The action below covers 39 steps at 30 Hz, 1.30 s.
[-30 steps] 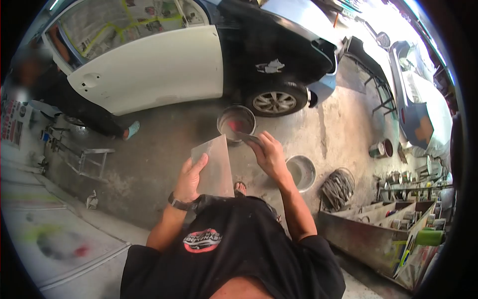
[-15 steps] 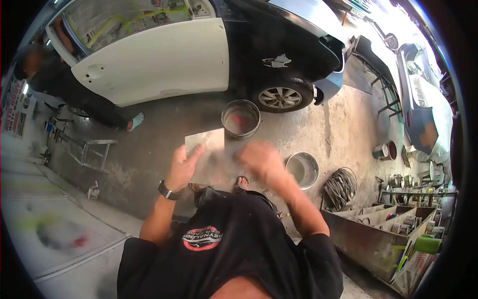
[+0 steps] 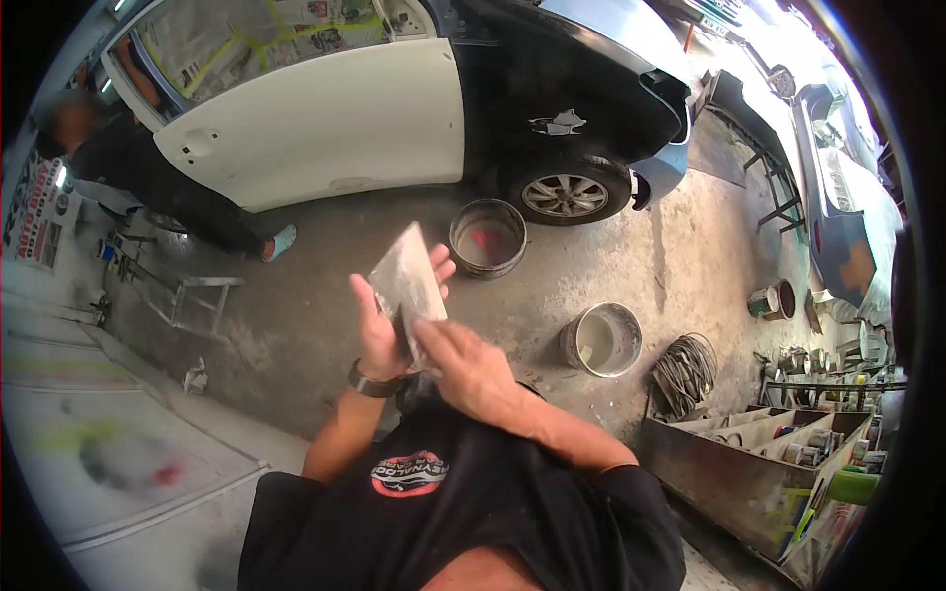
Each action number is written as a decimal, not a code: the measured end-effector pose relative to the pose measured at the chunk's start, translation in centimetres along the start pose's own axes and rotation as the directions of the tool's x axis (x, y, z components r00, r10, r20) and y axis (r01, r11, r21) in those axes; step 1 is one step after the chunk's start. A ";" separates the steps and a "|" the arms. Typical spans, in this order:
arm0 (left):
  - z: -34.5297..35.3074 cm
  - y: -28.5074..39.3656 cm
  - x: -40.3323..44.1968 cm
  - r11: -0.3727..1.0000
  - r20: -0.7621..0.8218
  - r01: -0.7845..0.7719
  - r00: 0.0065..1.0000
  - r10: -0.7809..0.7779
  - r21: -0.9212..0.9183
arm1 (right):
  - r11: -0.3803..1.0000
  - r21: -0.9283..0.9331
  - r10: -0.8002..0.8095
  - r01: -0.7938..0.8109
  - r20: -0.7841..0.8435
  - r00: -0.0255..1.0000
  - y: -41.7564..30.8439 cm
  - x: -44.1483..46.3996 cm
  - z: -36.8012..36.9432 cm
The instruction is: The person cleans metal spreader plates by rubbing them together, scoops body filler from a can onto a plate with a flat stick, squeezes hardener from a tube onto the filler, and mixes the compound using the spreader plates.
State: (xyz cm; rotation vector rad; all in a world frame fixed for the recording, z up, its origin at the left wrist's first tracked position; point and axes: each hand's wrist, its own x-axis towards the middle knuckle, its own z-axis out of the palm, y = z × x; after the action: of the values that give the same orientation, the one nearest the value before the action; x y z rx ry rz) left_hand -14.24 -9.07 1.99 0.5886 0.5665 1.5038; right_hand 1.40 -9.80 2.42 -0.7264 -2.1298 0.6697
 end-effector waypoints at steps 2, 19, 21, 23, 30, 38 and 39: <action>0.1 -1.5 -0.2 0.996 -0.099 -0.083 0.991 0.087 0.042 | 0.995 -0.100 0.006 -0.002 0.036 0.999 0.7 -0.1 0.6; -3.0 -2.5 -2.1 0.976 -0.130 -0.054 0.988 0.082 0.209 | 1.000 -0.002 0.013 -0.013 -0.101 0.995 0.2 3.5 1.1; -3.0 -2.7 -2.3 0.875 -0.158 0.021 0.985 0.064 0.484 | 0.997 0.004 0.072 -0.073 -0.218 0.973 3.0 6.2 0.5; -3.2 -1.9 -3.1 0.873 -0.148 0.079 0.989 -0.008 0.481 | 0.989 0.090 0.142 -0.121 -0.290 0.946 4.7 7.4 -1.3; -0.4 3.5 -1.5 0.988 -0.072 -0.100 0.993 0.092 -0.115 | 0.945 0.263 0.233 -0.193 -0.127 0.964 1.7 4.0 -4.7; -2.2 3.0 -0.5 0.888 -0.192 -0.192 0.974 0.120 -0.418 | 0.940 -0.159 -0.303 0.303 0.026 0.953 -0.9 0.9 -0.6; -2.7 2.9 -0.5 0.895 -0.141 -0.199 0.978 0.155 -0.399 | 0.955 -0.221 -0.212 0.199 -0.039 0.976 0.2 0.6 -0.4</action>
State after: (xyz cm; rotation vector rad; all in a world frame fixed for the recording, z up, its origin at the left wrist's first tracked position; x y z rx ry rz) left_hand -18.19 -9.56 1.95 0.2354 0.2627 1.7737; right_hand 1.52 -9.16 2.82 -0.6184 -2.2041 0.3032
